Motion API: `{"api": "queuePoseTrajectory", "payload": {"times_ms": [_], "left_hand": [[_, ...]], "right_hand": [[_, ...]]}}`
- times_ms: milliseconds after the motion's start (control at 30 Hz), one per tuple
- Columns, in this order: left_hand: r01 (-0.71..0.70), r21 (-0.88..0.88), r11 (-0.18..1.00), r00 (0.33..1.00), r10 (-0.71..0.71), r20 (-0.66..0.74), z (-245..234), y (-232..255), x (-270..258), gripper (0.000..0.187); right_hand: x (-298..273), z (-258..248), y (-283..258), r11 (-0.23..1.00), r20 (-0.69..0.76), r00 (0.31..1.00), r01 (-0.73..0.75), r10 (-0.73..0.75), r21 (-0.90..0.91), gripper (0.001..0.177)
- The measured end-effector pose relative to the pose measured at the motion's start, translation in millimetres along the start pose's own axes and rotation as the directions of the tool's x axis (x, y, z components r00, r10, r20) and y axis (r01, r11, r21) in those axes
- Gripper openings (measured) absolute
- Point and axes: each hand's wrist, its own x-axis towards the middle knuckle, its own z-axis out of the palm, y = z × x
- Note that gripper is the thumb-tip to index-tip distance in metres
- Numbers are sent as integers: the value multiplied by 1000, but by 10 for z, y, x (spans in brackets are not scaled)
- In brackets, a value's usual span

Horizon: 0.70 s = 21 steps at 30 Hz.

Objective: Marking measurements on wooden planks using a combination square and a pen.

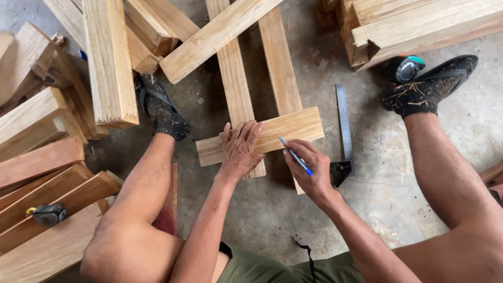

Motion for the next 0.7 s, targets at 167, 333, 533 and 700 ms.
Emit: {"api": "queuePoseTrajectory", "payload": {"times_ms": [167,333,533,700], "left_hand": [[-16,29,999,999,17,-47,31,-17,-28,103],[-20,20,1000,999,20,-33,73,-66,-15,102],[119,-70,990,985,-108,135,-163,-50,144,102],[141,-17,990,974,-135,182,-209,-72,107,98]], "right_hand": [[184,164,-42,982,58,997,56,-46,-183,16],[93,-44,-91,968,97,994,-29,55,-251,13],[-465,-542,1311,768,-219,740,-581,636,269,36],[-979,-445,2385,626,-324,710,-704,625,-335,51]]}}
